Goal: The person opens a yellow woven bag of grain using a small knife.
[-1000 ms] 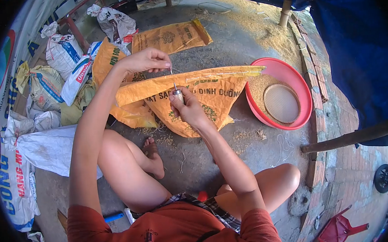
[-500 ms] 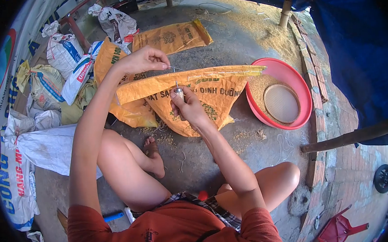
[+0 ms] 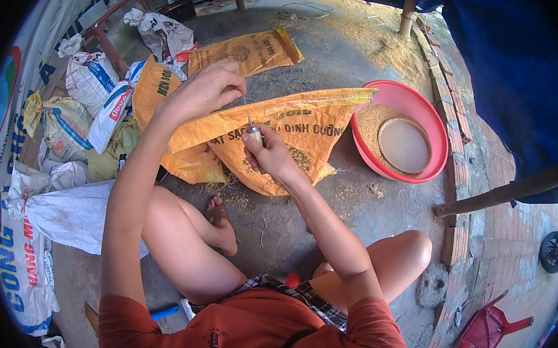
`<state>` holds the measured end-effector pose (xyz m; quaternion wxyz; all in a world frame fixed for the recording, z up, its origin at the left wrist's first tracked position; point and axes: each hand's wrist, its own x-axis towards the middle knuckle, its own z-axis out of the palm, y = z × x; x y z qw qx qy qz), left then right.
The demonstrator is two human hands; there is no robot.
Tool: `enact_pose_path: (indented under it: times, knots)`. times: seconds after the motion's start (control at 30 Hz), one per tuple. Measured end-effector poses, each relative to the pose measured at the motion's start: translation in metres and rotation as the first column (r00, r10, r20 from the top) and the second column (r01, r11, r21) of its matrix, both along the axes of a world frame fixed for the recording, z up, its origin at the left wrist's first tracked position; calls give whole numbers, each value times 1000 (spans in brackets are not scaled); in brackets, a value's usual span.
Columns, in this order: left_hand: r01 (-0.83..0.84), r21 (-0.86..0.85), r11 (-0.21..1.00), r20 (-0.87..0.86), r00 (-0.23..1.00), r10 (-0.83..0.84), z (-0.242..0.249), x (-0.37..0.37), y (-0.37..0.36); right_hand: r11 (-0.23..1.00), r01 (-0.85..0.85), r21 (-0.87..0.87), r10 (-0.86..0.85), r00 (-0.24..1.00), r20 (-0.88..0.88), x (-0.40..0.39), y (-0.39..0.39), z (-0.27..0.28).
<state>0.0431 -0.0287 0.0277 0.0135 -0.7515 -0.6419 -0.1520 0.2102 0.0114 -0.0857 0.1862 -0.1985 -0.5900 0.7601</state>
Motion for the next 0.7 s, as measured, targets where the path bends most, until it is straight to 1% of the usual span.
enact_pose_path:
  times: [0.13, 0.3, 0.33, 0.37, 0.4, 0.43, 0.47, 0.5, 0.53, 0.57, 0.6, 0.63, 0.67, 0.7]
  knots:
    - [16, -23, 1000, 5, 1000, -16, 1, 1, 1, 1000, 6, 30, -6, 1000, 7, 1, -1, 2]
    - [70, 9, 997, 48, 996, -71, 1, -2, 9, 997, 27, 68, -27, 1000, 4, -1, 0, -2]
    - [70, 10, 997, 48, 996, -71, -3, -5, 12, 993, 41, 115, -40, 999, -12, -2, 1, -6]
    - [108, 28, 994, 91, 990, -110, -8, -11, 18, 985, 56, 160, -52, 998, -28, -2, 2, -10]
    - [146, 47, 988, 133, 980, -151, -9, -13, 21, 985, 56, 161, -53, 998, -27, -3, 3, -12]
    - [146, 48, 988, 133, 980, -151, -8, -16, 24, 959, 103, 265, -105, 994, -7, -3, 4, -14]
    - [108, -86, 990, 246, 966, -84, -8, -19, 28, 919, 145, 366, -159, 987, 7, -3, 5, -15]
    - [84, -221, 972, 346, 938, -2, -7, -22, 31, 919, 145, 367, -159, 987, 6, -2, 6, -15]
    - [84, -220, 972, 345, 939, -3, -8, -28, 34, 866, 183, 466, -208, 978, 3, -1, 6, -14]
    - [104, -247, 963, 384, 923, -1, -11, -34, 37, 800, 216, 560, -256, 967, -7, -1, 7, -13]
    - [124, -273, 954, 423, 906, 3, -11, -35, 38, 799, 217, 560, -257, 966, -8, 0, 8, -14]
    - [125, -272, 954, 422, 907, 2, -11, -36, 39, 755, 226, 616, -278, 960, -10, 0, 9, -14]
    - [128, -306, 943, 433, 901, 19, -12, -37, 40, 707, 232, 668, -299, 954, -14, 1, 10, -15]
    - [132, -340, 931, 444, 895, 36, -12, -37, 41, 707, 232, 668, -300, 954, -14, 2, 10, -12]
